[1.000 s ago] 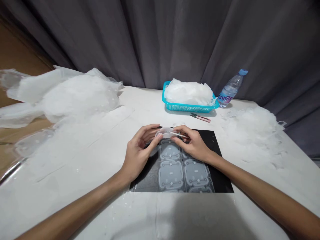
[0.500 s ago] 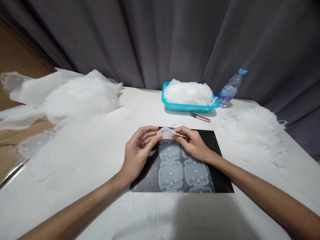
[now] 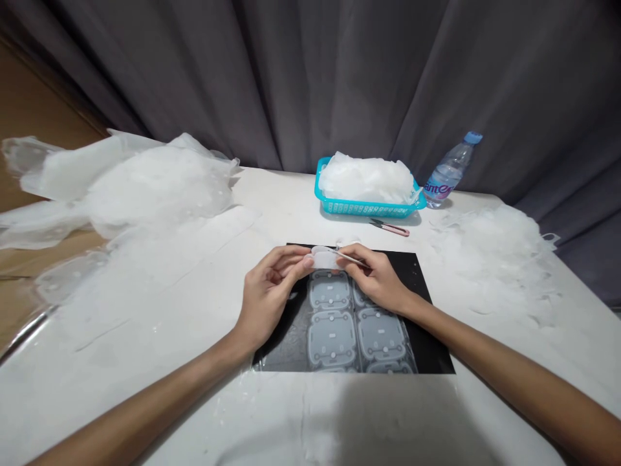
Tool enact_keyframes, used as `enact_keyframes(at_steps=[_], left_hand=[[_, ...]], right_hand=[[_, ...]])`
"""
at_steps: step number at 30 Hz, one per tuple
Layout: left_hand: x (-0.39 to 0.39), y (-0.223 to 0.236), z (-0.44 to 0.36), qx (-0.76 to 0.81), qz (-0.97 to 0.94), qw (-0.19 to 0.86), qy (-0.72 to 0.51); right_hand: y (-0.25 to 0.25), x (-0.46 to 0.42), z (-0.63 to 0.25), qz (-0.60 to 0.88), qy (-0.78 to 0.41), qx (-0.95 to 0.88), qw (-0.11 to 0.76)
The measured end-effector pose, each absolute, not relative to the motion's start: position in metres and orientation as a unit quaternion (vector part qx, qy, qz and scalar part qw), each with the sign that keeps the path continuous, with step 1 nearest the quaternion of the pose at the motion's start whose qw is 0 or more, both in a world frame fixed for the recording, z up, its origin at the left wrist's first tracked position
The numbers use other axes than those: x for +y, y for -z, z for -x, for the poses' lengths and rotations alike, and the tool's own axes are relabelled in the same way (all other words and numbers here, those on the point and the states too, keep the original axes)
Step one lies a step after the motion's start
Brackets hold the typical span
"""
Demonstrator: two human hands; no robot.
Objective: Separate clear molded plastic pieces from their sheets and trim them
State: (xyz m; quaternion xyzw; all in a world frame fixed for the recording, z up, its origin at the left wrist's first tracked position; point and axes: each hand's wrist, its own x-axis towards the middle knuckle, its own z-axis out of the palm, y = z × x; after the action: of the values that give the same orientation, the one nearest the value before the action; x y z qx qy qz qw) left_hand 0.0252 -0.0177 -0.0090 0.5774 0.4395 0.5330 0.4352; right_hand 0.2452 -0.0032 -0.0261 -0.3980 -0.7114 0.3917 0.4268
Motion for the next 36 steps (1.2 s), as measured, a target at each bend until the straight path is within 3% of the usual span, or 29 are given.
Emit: enact_keyframes(at_steps=[18,26,36], left_hand=[[-0.0153,0.0092,-0.0266,0.419,-0.526,0.501,-0.545],[-0.0169,0.0088,-0.0225,0.437,-0.636,0.427,-0.471],[-0.0199,0.0051,-0.0237,0.433,-0.634,0.460,-0.445]], right_hand=[[0.0245,-0.0057,-0.2471,0.375,-0.390,-0.696,0.471],[0.0243,-0.0086,-0.2457,0.358,-0.355,-0.701,0.504],[0.0249,-0.0087,-0.2481,0.336,-0.332,-0.715,0.515]])
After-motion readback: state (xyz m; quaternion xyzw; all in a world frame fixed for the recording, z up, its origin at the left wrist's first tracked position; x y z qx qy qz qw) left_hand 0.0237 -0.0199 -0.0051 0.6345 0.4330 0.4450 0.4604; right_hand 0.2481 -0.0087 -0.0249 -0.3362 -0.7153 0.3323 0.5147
